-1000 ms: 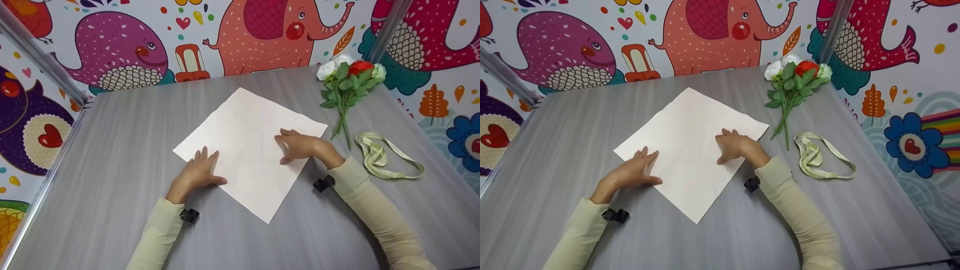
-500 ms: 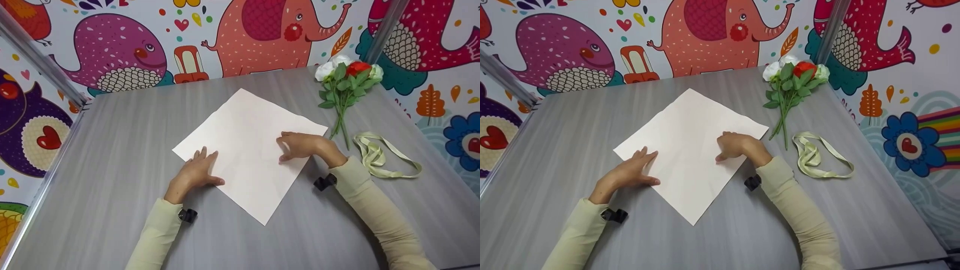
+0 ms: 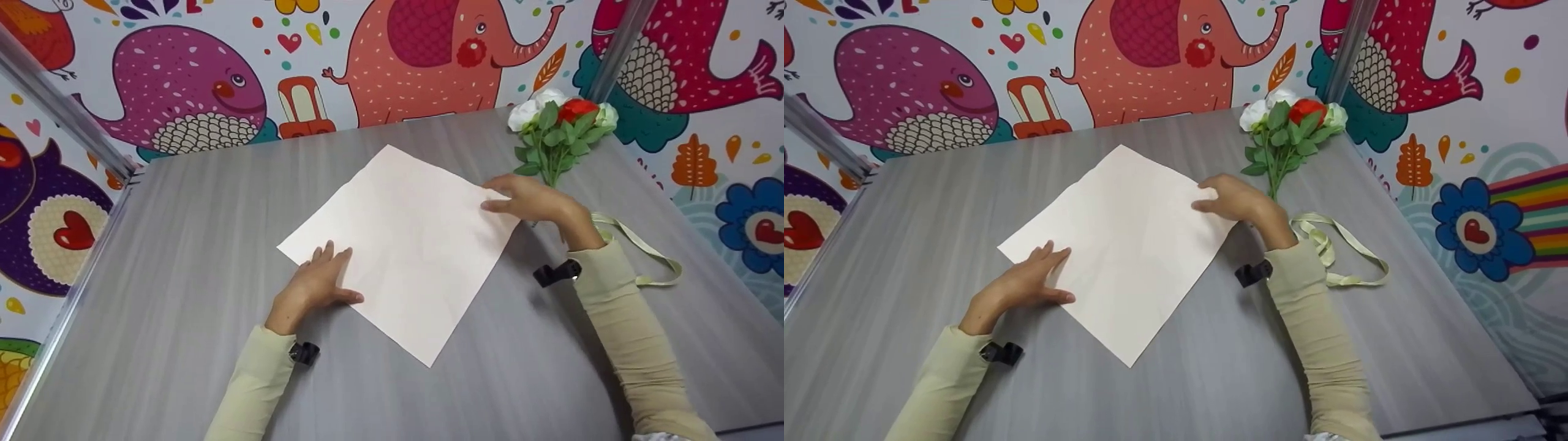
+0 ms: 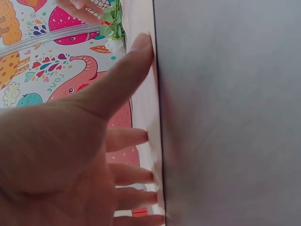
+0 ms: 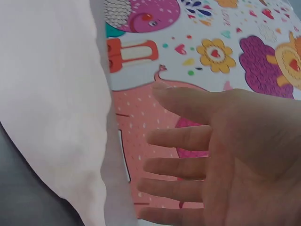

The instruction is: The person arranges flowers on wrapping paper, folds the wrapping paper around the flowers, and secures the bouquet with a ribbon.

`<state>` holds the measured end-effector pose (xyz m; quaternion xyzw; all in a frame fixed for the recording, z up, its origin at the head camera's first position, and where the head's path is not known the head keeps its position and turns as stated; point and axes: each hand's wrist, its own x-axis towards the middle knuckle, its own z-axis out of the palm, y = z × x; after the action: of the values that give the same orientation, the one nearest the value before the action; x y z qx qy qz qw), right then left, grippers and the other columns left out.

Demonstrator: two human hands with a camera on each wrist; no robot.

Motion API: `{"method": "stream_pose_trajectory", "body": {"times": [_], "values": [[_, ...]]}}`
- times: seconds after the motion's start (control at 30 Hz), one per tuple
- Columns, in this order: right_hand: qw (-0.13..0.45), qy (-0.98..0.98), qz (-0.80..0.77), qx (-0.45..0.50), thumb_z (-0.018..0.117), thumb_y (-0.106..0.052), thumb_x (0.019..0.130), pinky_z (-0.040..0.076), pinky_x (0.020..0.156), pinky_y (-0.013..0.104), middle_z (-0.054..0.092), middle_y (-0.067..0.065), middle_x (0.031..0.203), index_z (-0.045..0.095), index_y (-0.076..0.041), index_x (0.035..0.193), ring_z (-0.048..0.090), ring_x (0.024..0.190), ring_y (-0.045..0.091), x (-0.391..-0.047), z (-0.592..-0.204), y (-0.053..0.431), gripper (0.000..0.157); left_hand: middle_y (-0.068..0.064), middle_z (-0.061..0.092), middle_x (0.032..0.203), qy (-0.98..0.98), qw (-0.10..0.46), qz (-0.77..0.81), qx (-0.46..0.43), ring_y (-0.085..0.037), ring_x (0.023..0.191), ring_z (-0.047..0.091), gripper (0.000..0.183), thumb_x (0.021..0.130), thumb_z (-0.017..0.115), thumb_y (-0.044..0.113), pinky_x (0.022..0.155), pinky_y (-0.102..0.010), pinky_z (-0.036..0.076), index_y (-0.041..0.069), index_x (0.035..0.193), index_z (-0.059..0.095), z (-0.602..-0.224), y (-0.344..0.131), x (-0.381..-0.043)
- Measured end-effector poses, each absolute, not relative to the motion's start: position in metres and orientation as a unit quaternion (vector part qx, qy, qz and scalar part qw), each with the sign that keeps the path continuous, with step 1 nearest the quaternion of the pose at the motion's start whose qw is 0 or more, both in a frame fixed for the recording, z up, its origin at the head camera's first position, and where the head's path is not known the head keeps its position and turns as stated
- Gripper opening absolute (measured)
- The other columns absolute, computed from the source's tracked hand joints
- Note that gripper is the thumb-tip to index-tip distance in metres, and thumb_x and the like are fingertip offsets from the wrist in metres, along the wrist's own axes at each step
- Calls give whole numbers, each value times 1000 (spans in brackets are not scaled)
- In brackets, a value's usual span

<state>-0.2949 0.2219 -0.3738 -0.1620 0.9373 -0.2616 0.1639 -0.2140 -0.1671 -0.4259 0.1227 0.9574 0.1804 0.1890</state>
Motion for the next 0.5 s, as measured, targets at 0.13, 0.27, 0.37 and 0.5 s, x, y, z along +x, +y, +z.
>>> {"method": "stream_pose_trajectory", "body": {"times": [0.13,0.27,0.37,0.5], "values": [[136,946,-271,-112,61,-31,100,33,115,62,41,27,154,44,2,148,37,143,45,-301,-372,238,60,-33,11,163,957,191,179,124,-53,151,11,94,84,80,38,120,-65,18,4,157,30,-427,-168,-214],[105,961,-242,-82,61,-26,100,30,116,63,36,29,155,43,3,148,33,145,46,-304,-375,251,60,-34,12,163,958,194,173,123,-53,151,12,94,84,80,38,120,-66,19,3,156,30,-426,-167,-214],[92,968,-226,-62,62,-25,99,30,115,65,34,31,155,42,2,149,32,144,47,-307,-378,261,60,-33,12,163,958,195,171,121,-53,151,12,95,84,80,39,120,-66,19,4,156,30,-426,-167,-214],[94,970,-220,-38,63,-24,98,30,114,66,35,33,153,40,3,150,33,141,49,-311,-381,271,63,-33,11,163,957,197,175,121,-53,151,11,95,84,80,38,120,-65,17,4,157,30,-426,-166,-214]]}}
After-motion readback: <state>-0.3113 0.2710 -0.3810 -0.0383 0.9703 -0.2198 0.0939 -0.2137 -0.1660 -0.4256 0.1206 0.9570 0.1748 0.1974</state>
